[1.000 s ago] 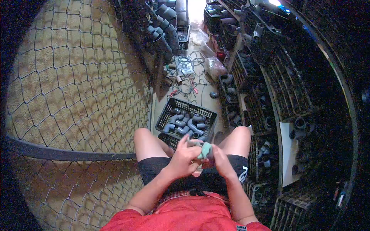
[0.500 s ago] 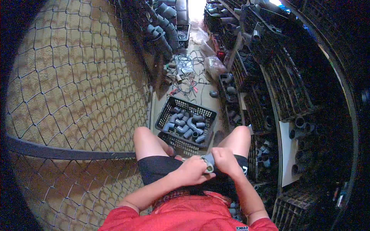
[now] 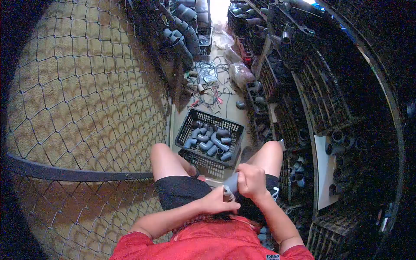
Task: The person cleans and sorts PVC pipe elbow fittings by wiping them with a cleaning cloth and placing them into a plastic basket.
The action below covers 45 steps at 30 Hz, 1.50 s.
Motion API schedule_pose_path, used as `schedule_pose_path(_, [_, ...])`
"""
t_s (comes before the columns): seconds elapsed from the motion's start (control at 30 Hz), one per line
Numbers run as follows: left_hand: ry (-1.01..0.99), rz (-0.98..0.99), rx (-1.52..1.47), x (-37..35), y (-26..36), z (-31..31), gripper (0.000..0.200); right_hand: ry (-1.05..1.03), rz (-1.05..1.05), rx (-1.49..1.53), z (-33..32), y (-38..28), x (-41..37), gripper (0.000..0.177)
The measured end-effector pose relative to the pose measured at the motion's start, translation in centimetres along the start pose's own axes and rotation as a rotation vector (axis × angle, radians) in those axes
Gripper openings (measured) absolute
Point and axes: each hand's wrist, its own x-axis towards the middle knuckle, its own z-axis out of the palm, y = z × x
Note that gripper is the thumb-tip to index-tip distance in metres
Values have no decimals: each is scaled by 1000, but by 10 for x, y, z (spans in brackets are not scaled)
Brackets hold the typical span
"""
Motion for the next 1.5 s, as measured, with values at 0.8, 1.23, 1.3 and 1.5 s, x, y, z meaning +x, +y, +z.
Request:
schedule_pose_path(0.8, [633, 966, 1017, 17, 0, -31, 24, -165, 1102, 1933, 69, 23, -34, 58])
schedule_pose_path(1.23, [589, 546, 962, 4, 4, -53, 42, 17, 960, 1446, 83, 5, -27, 71])
schedule_pose_path(1.3, [627, 544, 1017, 4, 7, -52, 31, 98, 947, 1484, 84, 13, -24, 65])
schedule_pose_path(1.5, [595, 495, 1077, 21, -20, -37, 25, 405, 966, 1731, 55, 7, 3, 45])
